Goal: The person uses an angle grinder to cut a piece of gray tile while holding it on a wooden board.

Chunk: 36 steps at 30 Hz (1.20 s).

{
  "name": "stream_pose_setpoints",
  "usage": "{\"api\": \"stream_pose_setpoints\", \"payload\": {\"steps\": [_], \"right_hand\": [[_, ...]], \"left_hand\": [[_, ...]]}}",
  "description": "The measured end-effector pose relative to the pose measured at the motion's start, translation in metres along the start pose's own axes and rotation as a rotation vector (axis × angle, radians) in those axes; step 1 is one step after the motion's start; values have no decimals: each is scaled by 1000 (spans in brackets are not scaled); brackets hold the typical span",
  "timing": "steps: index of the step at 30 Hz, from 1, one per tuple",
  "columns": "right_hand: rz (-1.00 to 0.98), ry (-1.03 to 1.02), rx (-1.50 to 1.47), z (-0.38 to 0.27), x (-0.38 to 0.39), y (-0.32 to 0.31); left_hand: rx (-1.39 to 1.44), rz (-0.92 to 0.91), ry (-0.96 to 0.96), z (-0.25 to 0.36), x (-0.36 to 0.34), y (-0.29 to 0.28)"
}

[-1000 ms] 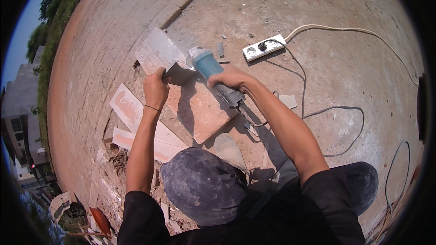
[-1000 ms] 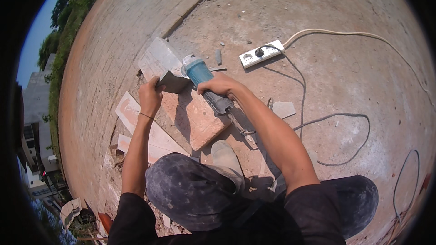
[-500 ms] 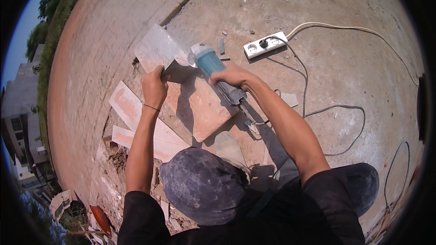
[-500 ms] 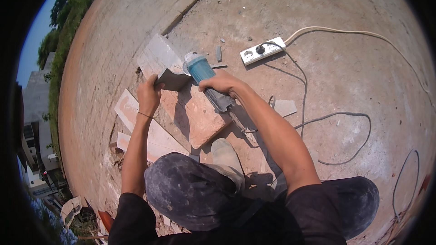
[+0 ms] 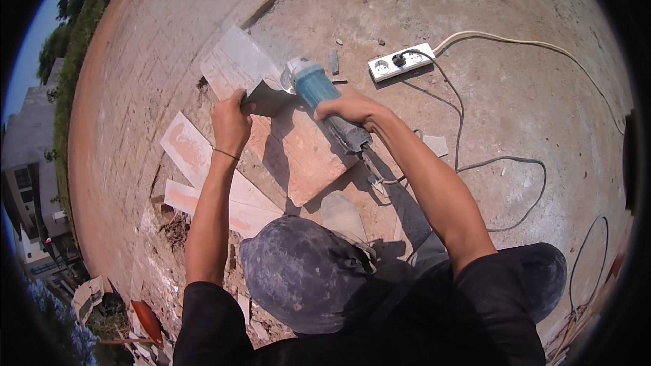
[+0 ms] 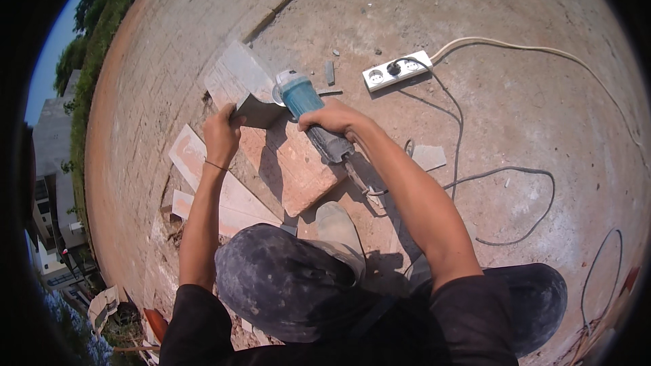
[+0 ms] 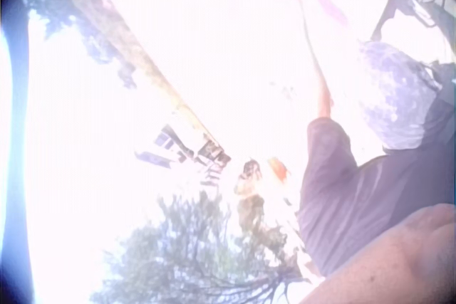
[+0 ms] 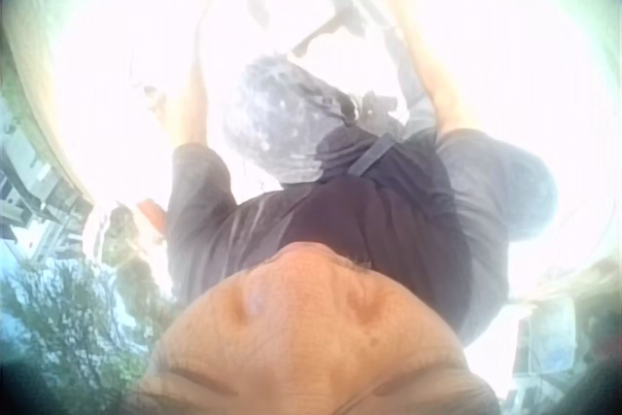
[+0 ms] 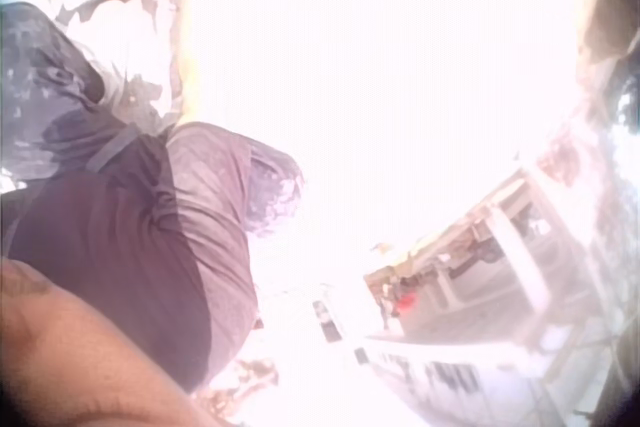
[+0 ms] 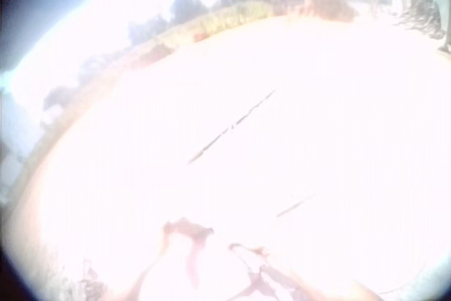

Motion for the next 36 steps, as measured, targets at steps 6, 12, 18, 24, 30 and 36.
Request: {"api": "stream_pose_setpoints", "payload": {"steps": [6,12,18,24,30,36], "right_hand": [[13,11,-21,-4,3,0],[-1,-28,-14,2,-3,-2],[-11,25,-22,-4,2,-2],[8,11,-2,8,-3,-10],[21,0,16,7,0,-12],[-20,-56,-105,-21,14,7]], "left_hand": [[0,16,-5,0,-1,0],[-18,8,-1,1,-2,0],[-3,9,-14,1,-1,-1],[-38,4,-2,0,-3,-1],[16,17,6,3,-1,-2],[24,13,9,1,-1,-2]]}}
Point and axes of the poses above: each hand's wrist, its own x-axis away from the middle knuckle, its own y-axis out of the palm, z = x × y, the point moved 2 cm from there along -x, towards the middle knuckle, and after that the axes turned 11 degrees about -y, right-handed, at the moved point
